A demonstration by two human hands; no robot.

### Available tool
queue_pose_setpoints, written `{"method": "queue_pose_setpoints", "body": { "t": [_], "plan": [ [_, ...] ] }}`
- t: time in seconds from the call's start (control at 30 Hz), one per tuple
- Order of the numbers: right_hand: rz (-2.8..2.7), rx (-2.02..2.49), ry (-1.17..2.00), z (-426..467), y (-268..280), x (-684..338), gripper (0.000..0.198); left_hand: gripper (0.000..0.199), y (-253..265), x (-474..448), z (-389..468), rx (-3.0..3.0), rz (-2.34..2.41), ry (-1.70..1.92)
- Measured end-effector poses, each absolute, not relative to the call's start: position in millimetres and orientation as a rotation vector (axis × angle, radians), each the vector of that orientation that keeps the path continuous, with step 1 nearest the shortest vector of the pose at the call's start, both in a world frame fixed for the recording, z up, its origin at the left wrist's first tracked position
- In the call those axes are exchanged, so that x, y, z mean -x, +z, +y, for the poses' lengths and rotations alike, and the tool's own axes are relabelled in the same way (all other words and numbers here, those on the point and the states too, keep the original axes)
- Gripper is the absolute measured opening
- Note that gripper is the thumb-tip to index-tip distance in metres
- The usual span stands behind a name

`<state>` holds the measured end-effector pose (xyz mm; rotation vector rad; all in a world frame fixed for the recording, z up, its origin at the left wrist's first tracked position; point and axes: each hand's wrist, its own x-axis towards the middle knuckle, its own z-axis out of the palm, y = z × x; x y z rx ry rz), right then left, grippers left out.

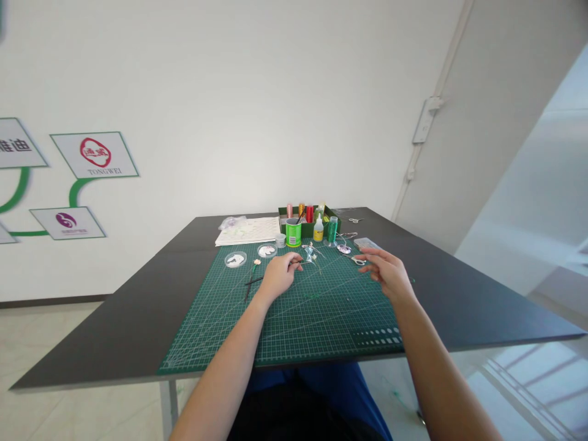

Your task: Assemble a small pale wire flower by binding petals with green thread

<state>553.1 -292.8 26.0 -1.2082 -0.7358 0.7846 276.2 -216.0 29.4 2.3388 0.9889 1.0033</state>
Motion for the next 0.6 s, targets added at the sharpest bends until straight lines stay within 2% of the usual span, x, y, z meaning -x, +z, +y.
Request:
{"method": "queue_pose_setpoints", "body": {
  "t": [0.13,0.23,0.4,0.5,0.6],
  "plan": [
    [-0.509,1.042,0.658,-289.2,17.7,-554.5,0.028,0.022,27.4,-276.4,-214.5,-2.329,1.007,0.994],
    [-0.563,1.103,0.681,-291.8,16.1,-558.0,0.026,0.023,25.1,-275.9,-212.4,-2.322,1.054,0.978],
    [-0.93,1.671,0.657,-297.9,17.0,-570.4,0.013,0.022,22.5,-274.9,-210.7,-2.352,1.142,0.931],
    [-1.083,1.934,0.558,-301.9,18.1,-578.3,0.018,0.024,22.2,-274.5,-211.8,-2.372,1.176,0.911],
    [-1.241,2.161,0.289,-309.6,24.5,-581.0,0.024,0.025,22.6,-274.6,-213.4,-2.393,1.198,0.889]
  ]
}}
